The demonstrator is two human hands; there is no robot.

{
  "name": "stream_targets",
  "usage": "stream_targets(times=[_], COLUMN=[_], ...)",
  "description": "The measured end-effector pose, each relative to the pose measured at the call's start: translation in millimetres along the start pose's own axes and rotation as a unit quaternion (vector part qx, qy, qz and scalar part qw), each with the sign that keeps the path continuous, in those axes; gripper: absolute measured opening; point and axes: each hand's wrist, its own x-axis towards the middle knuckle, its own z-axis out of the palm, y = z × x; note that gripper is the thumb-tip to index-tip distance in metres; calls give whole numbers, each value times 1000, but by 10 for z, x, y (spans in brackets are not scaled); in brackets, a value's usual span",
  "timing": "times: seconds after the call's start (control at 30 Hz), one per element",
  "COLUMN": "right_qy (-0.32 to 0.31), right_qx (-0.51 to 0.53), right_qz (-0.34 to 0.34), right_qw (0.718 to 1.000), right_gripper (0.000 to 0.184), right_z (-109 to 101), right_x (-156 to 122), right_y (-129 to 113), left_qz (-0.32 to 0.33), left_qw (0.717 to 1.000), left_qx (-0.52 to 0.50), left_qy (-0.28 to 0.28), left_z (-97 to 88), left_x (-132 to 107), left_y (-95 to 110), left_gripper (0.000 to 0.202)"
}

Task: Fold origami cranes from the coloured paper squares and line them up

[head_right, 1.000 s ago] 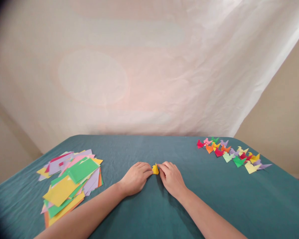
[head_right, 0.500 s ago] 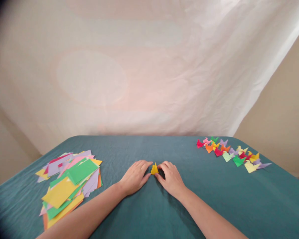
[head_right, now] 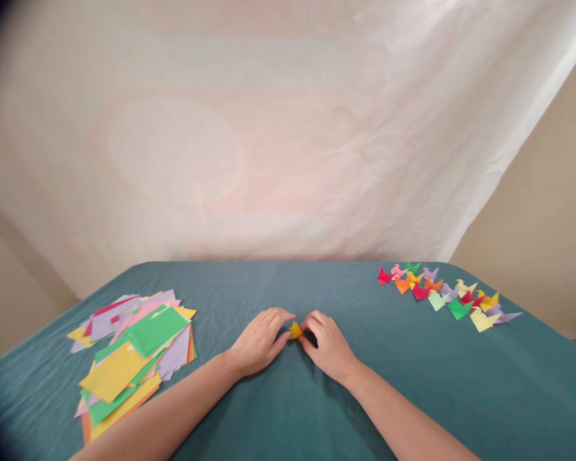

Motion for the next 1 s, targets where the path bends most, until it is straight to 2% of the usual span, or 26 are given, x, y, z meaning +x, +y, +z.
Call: stream_targets(times=[0.2, 0.4, 0.6, 1.0], right_qy=[-2, -1, -2, -12], right_qx=[8, 23, 11, -30], right_qz=[-13, -16, -23, -9], right_qw=[1000, 1000, 1000, 999], right_gripper=[19, 10, 5, 7], right_z=[-20, -34, 50, 94], right_x=[-9, -5, 11, 56], right_y=[-35, -59, 1, -15], left_qz=[13, 21, 26, 15], left_qw=[1000, 999, 999, 1000], left_qx=[8, 17, 19, -18], left_qy=[-21, -29, -19, -4], left_z=[-17, 6, 45, 87], left_x=[13, 17, 23, 48], left_y=[-3, -23, -30, -80], left_gripper=[14, 11, 12, 10])
